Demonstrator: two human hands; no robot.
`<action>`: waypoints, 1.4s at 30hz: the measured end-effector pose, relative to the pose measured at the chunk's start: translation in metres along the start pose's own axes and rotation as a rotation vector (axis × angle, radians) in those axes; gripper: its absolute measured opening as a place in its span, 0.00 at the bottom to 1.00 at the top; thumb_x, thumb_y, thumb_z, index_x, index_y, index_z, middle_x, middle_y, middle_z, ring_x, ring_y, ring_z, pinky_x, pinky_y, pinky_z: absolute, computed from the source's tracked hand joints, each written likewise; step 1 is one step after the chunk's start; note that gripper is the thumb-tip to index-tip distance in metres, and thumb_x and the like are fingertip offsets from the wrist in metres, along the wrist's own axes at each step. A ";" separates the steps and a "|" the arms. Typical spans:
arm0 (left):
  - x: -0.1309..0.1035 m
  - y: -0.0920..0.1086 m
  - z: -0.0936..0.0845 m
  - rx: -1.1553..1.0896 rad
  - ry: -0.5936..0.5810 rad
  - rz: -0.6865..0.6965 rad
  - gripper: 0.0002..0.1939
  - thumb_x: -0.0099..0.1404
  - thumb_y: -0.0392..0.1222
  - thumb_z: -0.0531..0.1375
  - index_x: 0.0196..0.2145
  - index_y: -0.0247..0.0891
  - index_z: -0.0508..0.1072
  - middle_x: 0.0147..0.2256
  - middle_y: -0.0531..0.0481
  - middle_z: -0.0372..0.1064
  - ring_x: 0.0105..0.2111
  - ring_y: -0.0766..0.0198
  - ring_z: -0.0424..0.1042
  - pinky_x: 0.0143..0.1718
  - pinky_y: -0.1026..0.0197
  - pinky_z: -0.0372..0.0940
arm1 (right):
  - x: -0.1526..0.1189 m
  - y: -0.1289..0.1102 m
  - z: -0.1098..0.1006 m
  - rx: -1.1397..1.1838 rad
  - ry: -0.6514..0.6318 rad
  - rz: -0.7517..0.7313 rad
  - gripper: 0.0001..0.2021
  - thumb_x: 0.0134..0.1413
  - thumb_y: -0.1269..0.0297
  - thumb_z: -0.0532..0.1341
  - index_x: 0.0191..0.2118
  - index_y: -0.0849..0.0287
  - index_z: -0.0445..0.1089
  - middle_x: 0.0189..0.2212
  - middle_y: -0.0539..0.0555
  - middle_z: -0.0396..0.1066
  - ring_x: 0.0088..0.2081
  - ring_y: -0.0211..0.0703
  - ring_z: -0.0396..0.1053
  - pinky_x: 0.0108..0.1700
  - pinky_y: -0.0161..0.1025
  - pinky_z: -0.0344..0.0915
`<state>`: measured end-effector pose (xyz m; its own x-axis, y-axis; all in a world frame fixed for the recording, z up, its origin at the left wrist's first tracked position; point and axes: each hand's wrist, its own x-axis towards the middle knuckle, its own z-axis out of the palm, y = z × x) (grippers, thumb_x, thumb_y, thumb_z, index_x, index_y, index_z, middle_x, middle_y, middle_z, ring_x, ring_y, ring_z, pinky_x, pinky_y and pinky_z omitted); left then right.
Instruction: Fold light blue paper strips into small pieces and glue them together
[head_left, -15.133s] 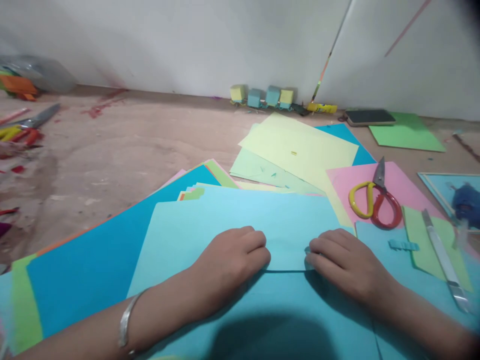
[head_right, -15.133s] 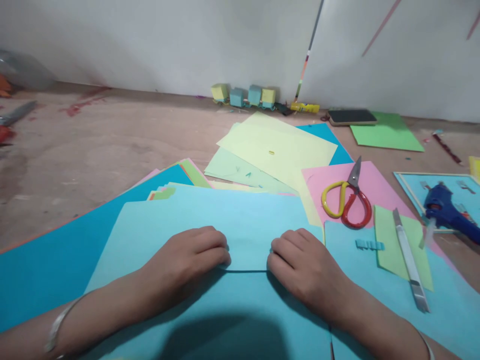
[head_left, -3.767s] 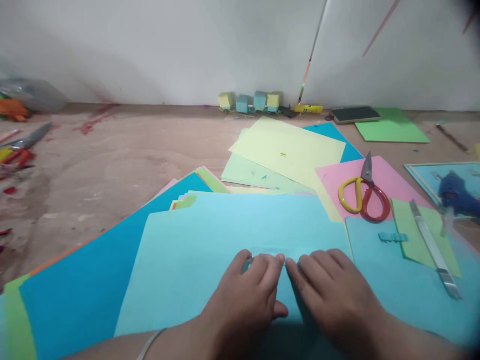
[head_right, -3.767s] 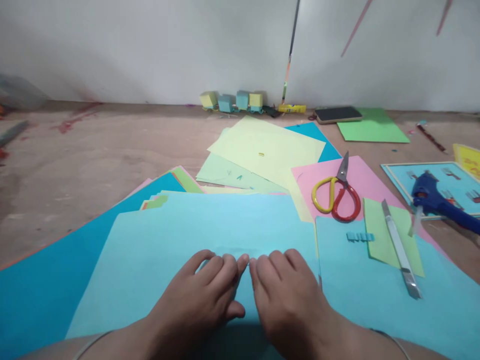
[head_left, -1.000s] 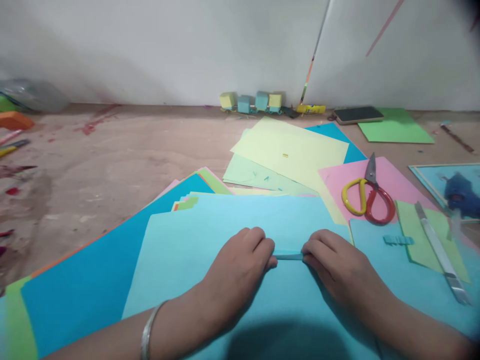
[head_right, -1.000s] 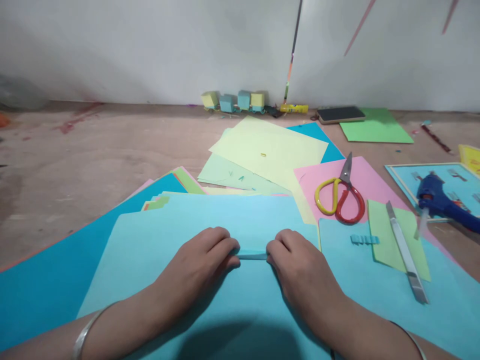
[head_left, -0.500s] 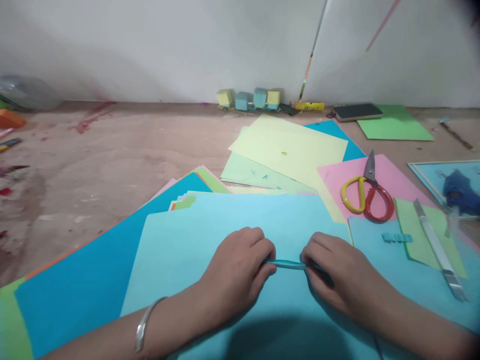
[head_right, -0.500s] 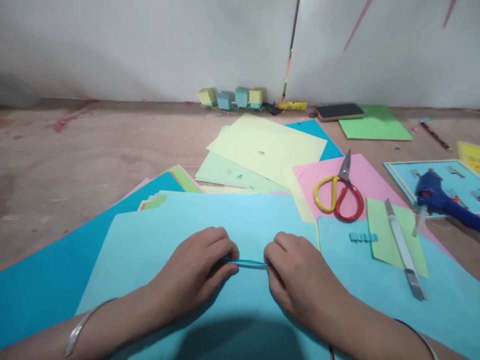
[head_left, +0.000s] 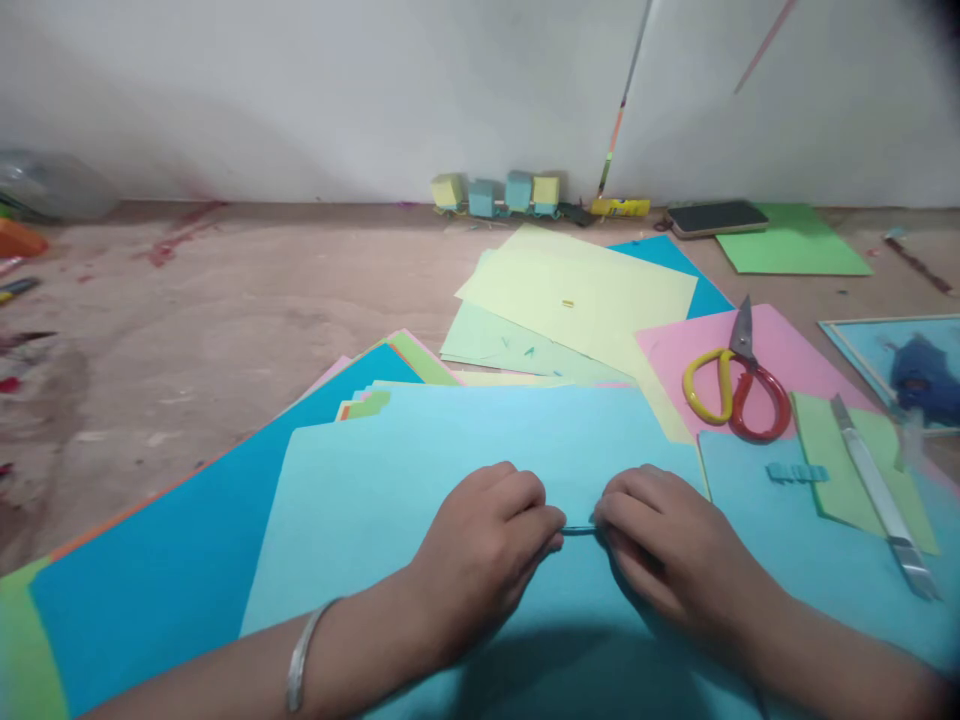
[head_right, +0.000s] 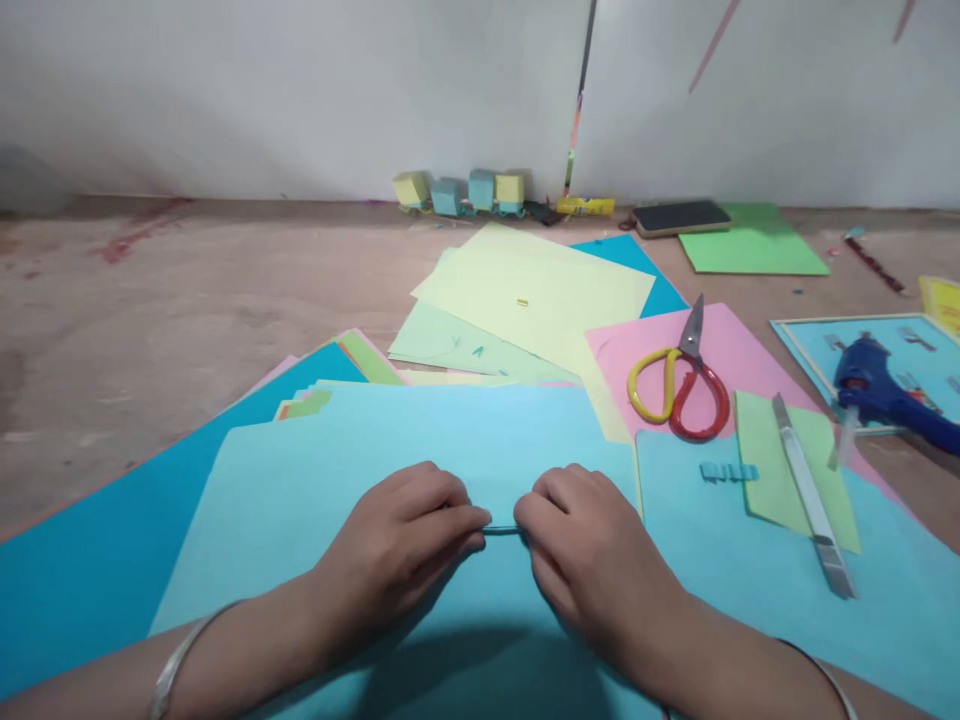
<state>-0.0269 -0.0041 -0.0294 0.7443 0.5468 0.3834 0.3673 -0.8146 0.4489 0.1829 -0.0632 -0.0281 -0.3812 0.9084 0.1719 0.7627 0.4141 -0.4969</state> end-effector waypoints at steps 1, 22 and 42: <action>0.000 0.000 0.000 -0.013 0.011 -0.002 0.12 0.70 0.36 0.54 0.33 0.34 0.77 0.26 0.48 0.68 0.26 0.62 0.63 0.27 0.59 0.56 | 0.000 0.000 0.000 -0.004 0.008 -0.010 0.10 0.61 0.76 0.51 0.35 0.61 0.68 0.31 0.54 0.66 0.33 0.44 0.61 0.33 0.40 0.54; -0.002 0.013 0.002 -0.135 -0.130 -0.050 0.17 0.70 0.40 0.55 0.25 0.36 0.75 0.24 0.50 0.68 0.25 0.62 0.65 0.27 0.59 0.58 | 0.004 -0.013 0.007 -0.018 0.149 -0.233 0.16 0.64 0.75 0.52 0.25 0.63 0.67 0.23 0.54 0.62 0.28 0.41 0.54 0.30 0.39 0.53; -0.004 0.004 -0.004 -0.087 -0.012 -0.030 0.11 0.67 0.33 0.56 0.33 0.33 0.79 0.24 0.48 0.67 0.25 0.62 0.62 0.25 0.60 0.56 | 0.011 0.010 -0.011 0.003 0.076 -0.206 0.16 0.68 0.70 0.50 0.31 0.62 0.71 0.26 0.54 0.67 0.30 0.41 0.60 0.32 0.38 0.58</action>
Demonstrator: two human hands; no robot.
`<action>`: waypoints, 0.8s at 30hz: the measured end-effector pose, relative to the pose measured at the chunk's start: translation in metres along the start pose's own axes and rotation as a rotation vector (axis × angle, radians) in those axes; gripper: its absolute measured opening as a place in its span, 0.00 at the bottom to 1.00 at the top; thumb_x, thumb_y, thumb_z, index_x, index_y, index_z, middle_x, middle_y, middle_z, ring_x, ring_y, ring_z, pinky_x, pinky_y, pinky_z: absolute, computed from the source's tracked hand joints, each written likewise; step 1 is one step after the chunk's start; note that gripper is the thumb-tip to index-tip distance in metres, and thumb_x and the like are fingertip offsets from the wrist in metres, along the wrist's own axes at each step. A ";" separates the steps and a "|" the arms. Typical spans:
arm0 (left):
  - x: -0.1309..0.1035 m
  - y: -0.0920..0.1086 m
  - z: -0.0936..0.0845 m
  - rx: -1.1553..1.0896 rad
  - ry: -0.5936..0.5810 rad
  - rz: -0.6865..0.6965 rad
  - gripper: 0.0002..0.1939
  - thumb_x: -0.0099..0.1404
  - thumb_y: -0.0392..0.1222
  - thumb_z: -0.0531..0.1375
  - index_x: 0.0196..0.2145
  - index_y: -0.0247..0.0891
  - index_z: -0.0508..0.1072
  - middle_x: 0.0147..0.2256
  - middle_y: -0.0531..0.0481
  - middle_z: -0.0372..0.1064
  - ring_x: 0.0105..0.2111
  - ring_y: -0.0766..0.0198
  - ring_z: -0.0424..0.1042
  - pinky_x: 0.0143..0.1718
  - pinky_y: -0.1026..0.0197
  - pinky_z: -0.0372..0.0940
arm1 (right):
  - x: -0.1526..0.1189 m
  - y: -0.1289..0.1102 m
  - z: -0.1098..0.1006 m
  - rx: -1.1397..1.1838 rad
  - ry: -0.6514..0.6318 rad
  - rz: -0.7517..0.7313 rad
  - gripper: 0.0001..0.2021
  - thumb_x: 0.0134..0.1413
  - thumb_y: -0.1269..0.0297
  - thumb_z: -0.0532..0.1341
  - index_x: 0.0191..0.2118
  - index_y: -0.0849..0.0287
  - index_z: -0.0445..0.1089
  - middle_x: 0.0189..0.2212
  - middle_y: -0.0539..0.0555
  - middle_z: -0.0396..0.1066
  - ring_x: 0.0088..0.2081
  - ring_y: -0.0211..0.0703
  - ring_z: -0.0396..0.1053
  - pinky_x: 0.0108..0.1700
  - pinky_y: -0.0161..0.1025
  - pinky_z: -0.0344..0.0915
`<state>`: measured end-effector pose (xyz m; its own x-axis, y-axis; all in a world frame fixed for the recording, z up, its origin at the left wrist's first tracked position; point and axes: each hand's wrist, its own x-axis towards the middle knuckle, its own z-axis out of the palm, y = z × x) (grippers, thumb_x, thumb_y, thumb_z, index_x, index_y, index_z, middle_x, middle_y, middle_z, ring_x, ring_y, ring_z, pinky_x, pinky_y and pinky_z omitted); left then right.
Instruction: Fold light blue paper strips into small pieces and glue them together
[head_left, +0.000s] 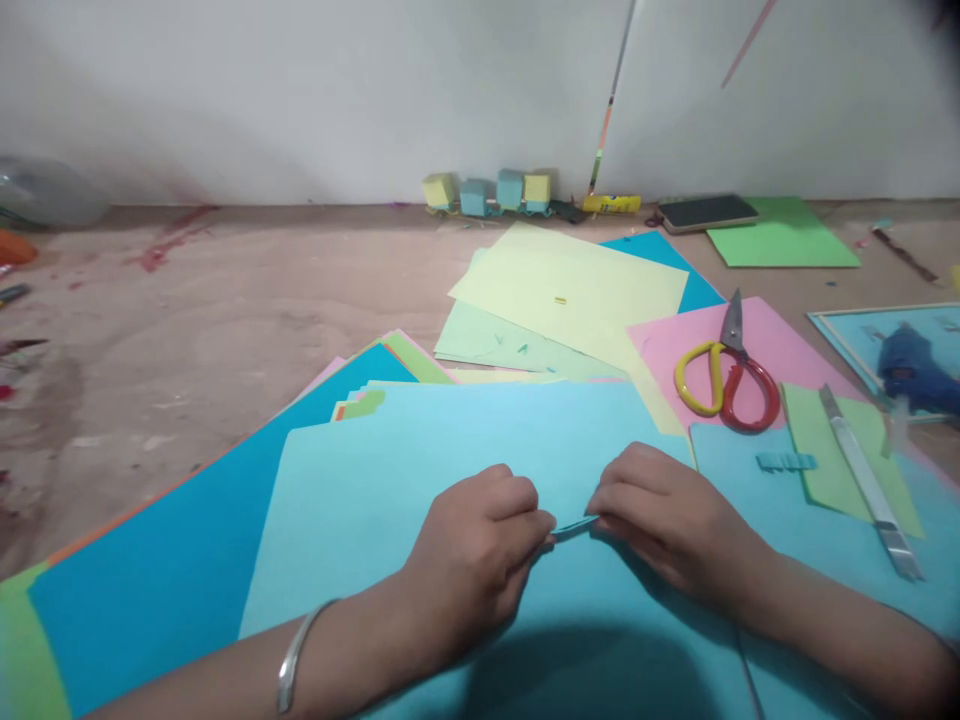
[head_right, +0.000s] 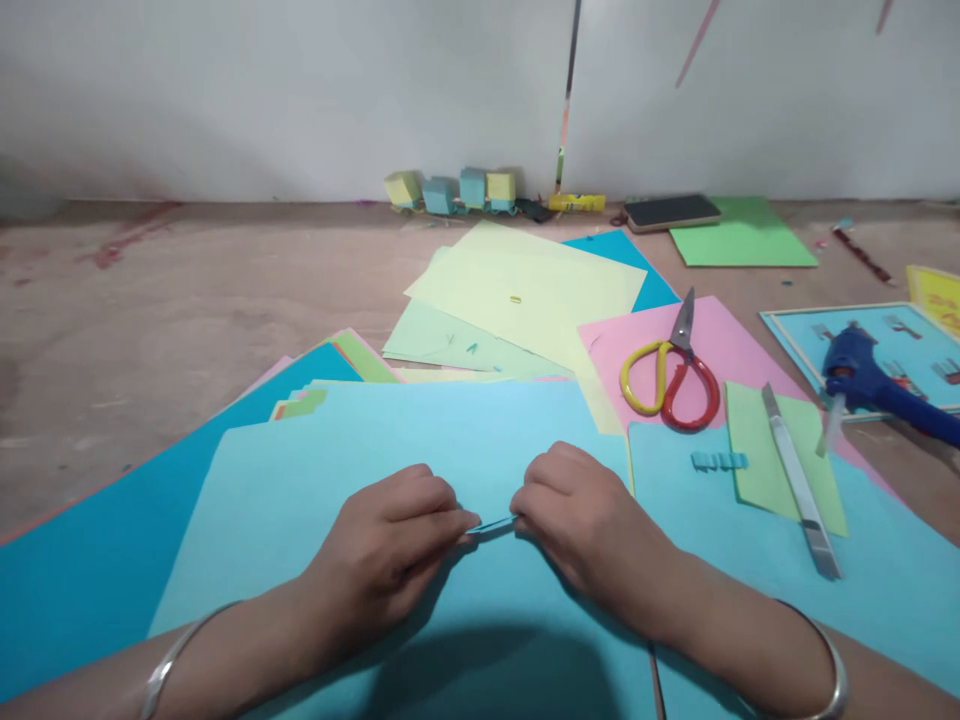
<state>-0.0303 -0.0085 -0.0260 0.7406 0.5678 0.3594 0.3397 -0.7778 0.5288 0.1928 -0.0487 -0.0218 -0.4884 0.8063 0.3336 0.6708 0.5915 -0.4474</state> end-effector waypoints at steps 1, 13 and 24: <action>0.000 0.000 -0.001 0.009 -0.001 0.001 0.11 0.67 0.33 0.56 0.33 0.33 0.79 0.24 0.48 0.67 0.25 0.62 0.62 0.25 0.60 0.56 | 0.000 0.002 -0.001 -0.016 -0.007 -0.020 0.16 0.68 0.71 0.49 0.33 0.61 0.71 0.27 0.54 0.68 0.31 0.41 0.61 0.33 0.38 0.58; 0.002 -0.002 -0.005 -0.203 -0.077 -0.114 0.12 0.67 0.33 0.55 0.32 0.34 0.79 0.26 0.48 0.69 0.28 0.63 0.67 0.29 0.62 0.61 | 0.001 -0.003 -0.014 0.090 -0.086 0.033 0.10 0.64 0.73 0.53 0.34 0.59 0.70 0.26 0.52 0.71 0.29 0.40 0.66 0.33 0.36 0.58; 0.002 0.017 0.004 0.182 -0.044 0.126 0.24 0.74 0.45 0.49 0.22 0.37 0.70 0.21 0.51 0.65 0.23 0.63 0.59 0.25 0.57 0.50 | -0.010 -0.029 0.015 -0.008 0.041 -0.027 0.18 0.63 0.73 0.50 0.21 0.57 0.61 0.18 0.49 0.60 0.22 0.39 0.52 0.26 0.39 0.47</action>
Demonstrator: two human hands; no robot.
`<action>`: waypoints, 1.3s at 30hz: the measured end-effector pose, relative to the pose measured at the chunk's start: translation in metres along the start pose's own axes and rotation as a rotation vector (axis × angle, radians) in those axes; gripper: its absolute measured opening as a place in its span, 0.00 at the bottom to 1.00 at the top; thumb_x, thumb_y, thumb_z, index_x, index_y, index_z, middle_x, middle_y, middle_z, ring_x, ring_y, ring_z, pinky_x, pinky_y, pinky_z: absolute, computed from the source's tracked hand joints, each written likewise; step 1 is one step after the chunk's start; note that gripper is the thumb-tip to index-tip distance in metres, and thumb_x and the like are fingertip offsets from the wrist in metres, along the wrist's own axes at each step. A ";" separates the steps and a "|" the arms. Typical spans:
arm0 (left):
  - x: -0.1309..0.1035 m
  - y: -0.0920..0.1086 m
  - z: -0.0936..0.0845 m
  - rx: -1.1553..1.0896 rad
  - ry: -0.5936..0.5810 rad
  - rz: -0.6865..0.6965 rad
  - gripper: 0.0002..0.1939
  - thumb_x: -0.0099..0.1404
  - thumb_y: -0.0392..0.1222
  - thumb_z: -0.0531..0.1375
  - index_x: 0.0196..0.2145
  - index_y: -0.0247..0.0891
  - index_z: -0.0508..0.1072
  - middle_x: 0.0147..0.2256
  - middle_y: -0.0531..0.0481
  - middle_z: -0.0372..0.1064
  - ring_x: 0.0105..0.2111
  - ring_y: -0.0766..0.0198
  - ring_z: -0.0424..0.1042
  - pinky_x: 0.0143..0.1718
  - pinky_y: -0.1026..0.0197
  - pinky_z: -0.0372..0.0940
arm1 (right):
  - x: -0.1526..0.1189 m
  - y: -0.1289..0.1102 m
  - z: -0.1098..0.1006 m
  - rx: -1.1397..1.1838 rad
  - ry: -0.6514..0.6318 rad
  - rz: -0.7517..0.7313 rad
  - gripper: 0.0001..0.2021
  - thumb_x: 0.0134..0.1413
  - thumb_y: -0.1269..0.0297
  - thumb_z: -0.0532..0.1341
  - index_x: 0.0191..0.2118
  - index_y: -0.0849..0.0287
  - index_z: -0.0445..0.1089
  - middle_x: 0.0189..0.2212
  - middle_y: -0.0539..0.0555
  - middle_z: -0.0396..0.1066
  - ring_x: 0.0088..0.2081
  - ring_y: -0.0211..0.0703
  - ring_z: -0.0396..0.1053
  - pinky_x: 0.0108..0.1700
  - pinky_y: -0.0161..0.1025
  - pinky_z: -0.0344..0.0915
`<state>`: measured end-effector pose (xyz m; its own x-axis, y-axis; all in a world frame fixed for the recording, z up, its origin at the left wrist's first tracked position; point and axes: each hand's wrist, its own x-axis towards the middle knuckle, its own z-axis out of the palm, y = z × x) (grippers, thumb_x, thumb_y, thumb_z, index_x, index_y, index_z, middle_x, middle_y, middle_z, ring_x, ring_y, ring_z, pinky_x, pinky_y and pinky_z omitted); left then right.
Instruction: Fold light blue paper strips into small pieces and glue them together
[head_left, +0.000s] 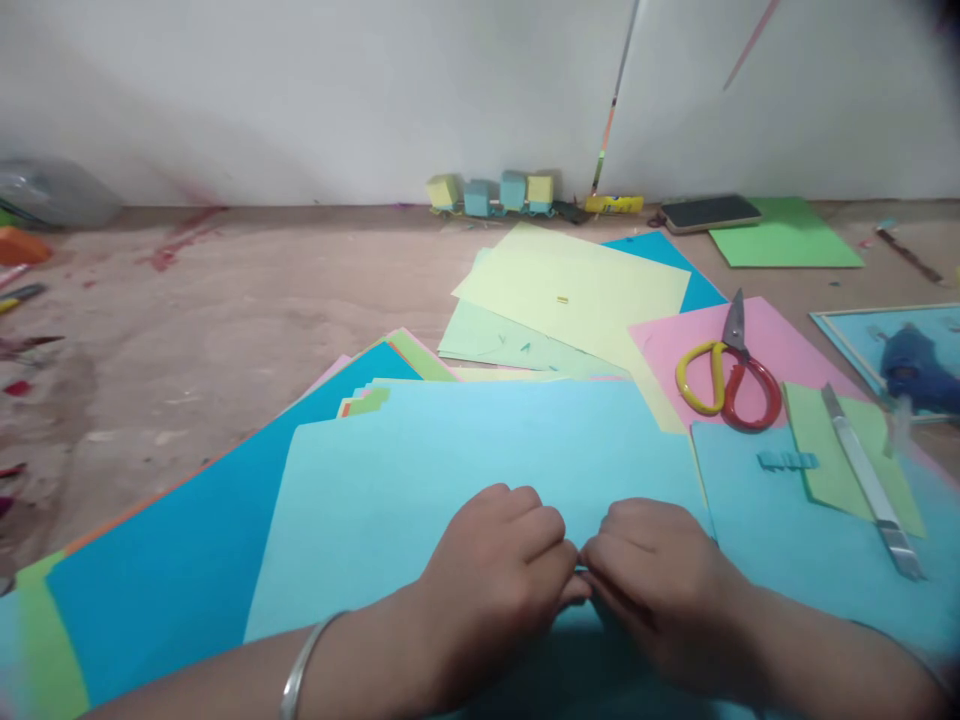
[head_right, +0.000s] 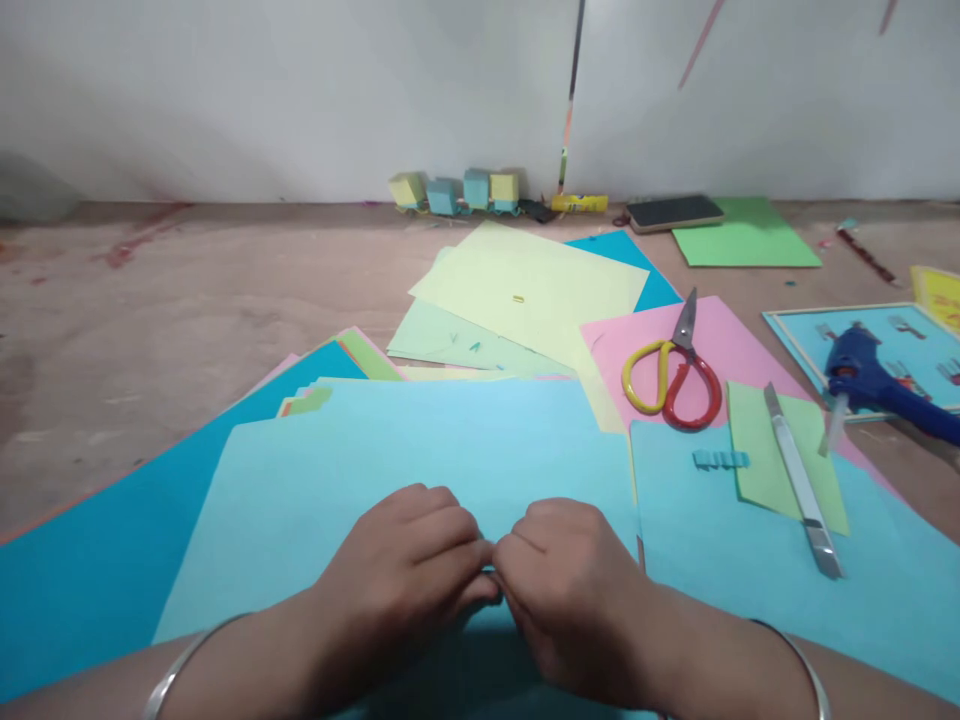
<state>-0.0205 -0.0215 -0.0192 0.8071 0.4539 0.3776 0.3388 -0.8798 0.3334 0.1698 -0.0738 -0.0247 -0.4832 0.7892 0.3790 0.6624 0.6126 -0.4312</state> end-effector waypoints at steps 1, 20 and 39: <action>0.000 0.001 0.001 0.031 0.016 0.010 0.25 0.74 0.45 0.49 0.20 0.37 0.69 0.20 0.51 0.63 0.22 0.63 0.58 0.25 0.57 0.48 | 0.000 -0.001 0.002 0.003 0.011 -0.002 0.18 0.63 0.72 0.50 0.20 0.57 0.60 0.17 0.49 0.60 0.22 0.39 0.52 0.26 0.39 0.47; 0.006 -0.038 -0.016 -0.290 -0.185 -0.195 0.15 0.70 0.36 0.49 0.30 0.35 0.73 0.28 0.48 0.69 0.28 0.62 0.67 0.30 0.62 0.61 | 0.020 0.056 -0.052 0.533 -0.454 0.551 0.16 0.57 0.57 0.57 0.22 0.59 0.67 0.18 0.46 0.58 0.22 0.34 0.56 0.24 0.33 0.53; 0.009 -0.019 -0.014 -0.730 -0.181 -0.792 0.06 0.57 0.33 0.62 0.30 0.36 0.80 0.21 0.56 0.72 0.20 0.70 0.62 0.21 0.69 0.55 | 0.012 0.038 -0.046 0.296 -0.276 0.298 0.13 0.64 0.64 0.54 0.28 0.58 0.70 0.21 0.48 0.67 0.23 0.36 0.64 0.26 0.33 0.58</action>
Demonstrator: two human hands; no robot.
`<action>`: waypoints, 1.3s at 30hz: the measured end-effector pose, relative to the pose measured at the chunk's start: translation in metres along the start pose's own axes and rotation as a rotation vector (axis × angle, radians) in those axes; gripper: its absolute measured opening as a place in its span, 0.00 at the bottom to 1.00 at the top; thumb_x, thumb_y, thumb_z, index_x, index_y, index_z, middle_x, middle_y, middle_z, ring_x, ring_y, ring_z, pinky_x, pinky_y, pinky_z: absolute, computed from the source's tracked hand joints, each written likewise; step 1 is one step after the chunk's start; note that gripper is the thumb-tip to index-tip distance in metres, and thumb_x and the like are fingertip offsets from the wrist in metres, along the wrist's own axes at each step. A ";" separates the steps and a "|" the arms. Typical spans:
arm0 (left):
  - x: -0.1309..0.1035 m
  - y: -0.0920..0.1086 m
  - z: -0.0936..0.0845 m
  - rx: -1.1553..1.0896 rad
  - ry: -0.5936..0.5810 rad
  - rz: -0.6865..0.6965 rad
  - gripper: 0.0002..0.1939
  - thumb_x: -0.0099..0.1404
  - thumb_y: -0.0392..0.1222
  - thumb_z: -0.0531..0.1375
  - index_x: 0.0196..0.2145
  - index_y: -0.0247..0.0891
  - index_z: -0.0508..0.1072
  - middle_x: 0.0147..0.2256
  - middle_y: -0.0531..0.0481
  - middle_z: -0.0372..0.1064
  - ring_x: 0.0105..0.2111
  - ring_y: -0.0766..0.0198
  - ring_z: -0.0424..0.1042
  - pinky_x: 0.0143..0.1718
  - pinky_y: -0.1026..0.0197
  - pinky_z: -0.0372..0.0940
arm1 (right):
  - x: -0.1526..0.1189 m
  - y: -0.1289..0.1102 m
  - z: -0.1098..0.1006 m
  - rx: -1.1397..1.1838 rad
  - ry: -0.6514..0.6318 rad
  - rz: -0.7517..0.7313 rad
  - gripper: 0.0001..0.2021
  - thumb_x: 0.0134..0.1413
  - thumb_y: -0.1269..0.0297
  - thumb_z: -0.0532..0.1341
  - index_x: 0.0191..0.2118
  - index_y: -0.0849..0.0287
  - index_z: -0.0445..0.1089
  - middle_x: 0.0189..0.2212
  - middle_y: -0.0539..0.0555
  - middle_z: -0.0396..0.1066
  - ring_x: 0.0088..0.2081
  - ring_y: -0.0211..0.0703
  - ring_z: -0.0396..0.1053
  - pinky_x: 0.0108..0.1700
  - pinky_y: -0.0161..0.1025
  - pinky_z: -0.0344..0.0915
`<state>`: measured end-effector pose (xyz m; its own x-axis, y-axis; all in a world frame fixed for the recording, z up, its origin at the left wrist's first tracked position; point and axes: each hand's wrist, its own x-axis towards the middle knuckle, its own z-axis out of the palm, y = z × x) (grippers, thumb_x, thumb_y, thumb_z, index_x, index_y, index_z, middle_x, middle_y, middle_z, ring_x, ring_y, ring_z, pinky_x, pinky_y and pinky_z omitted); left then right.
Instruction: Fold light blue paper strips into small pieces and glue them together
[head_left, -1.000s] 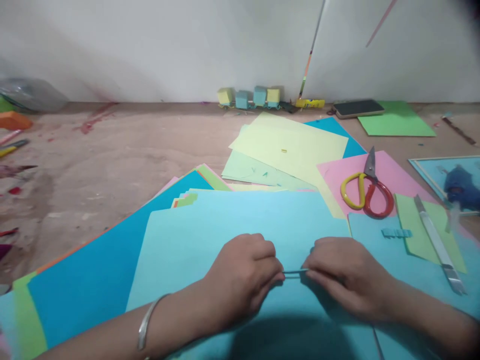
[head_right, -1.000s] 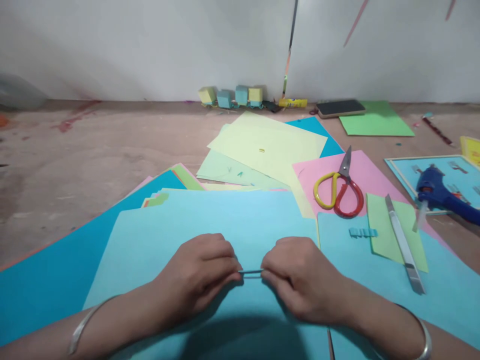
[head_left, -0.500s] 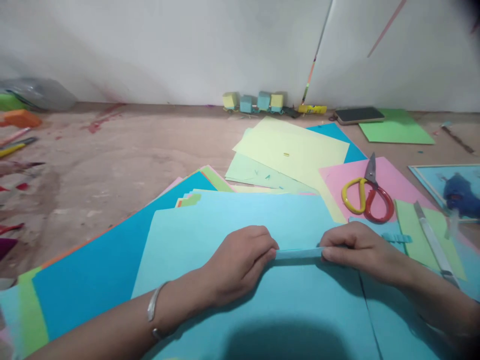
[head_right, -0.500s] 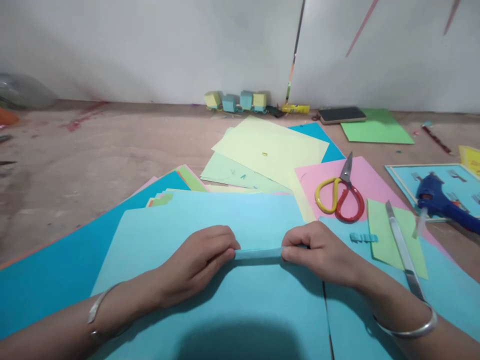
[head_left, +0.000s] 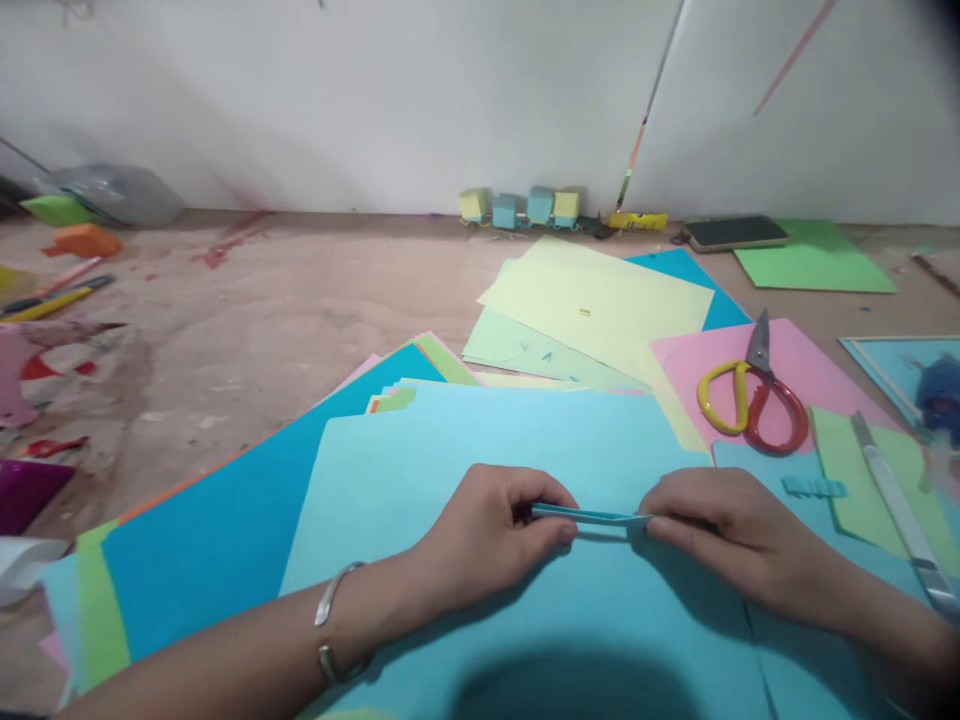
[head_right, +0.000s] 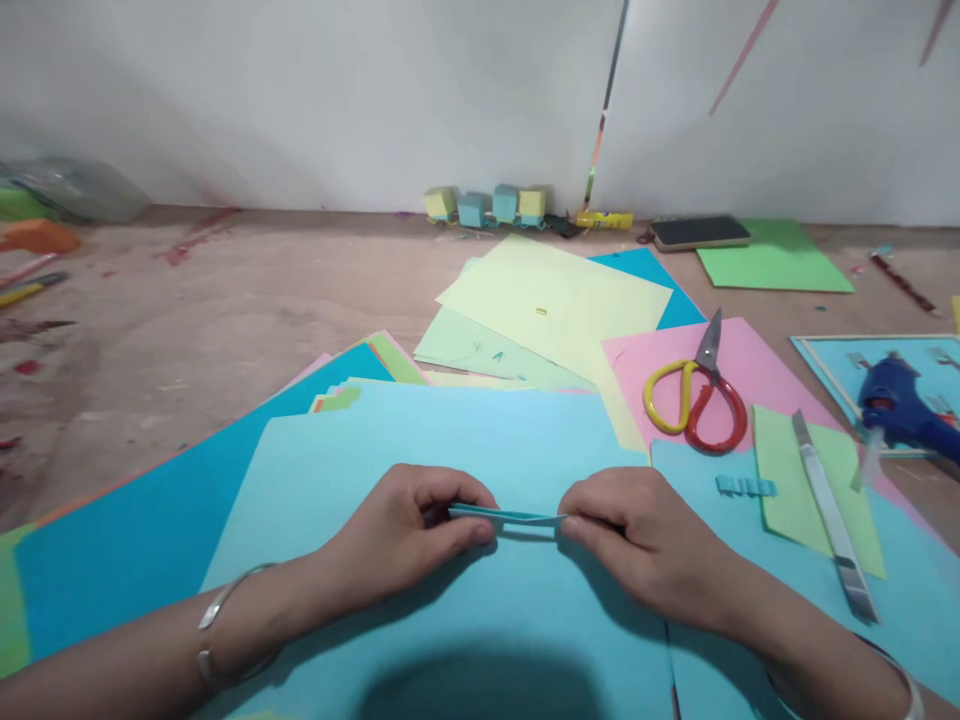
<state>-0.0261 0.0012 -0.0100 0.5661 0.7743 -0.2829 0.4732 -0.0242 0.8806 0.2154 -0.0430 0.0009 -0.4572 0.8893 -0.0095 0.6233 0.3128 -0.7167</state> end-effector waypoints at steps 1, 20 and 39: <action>0.000 0.000 0.000 0.032 0.009 0.037 0.05 0.57 0.33 0.62 0.30 0.36 0.80 0.21 0.56 0.72 0.20 0.70 0.63 0.22 0.69 0.56 | 0.000 -0.001 0.001 -0.036 0.027 -0.036 0.13 0.64 0.65 0.54 0.29 0.58 0.70 0.21 0.48 0.67 0.23 0.36 0.64 0.26 0.33 0.58; -0.012 -0.005 0.010 0.417 0.081 0.498 0.13 0.68 0.38 0.54 0.30 0.38 0.76 0.23 0.54 0.75 0.22 0.67 0.71 0.26 0.65 0.57 | -0.001 -0.009 0.031 -0.401 0.150 -0.284 0.17 0.68 0.65 0.50 0.28 0.60 0.68 0.23 0.53 0.66 0.27 0.42 0.60 0.30 0.40 0.52; 0.000 -0.016 -0.001 0.599 0.341 0.874 0.09 0.72 0.36 0.52 0.39 0.37 0.71 0.24 0.54 0.76 0.19 0.67 0.72 0.22 0.66 0.63 | 0.000 0.007 0.010 -0.399 0.315 -0.344 0.15 0.64 0.75 0.49 0.34 0.60 0.73 0.23 0.53 0.73 0.26 0.39 0.68 0.28 0.34 0.61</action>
<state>-0.0347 0.0019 -0.0240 0.6926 0.4726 0.5450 0.3038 -0.8763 0.3739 0.2133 -0.0443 -0.0108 -0.5030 0.7517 0.4265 0.6902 0.6464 -0.3252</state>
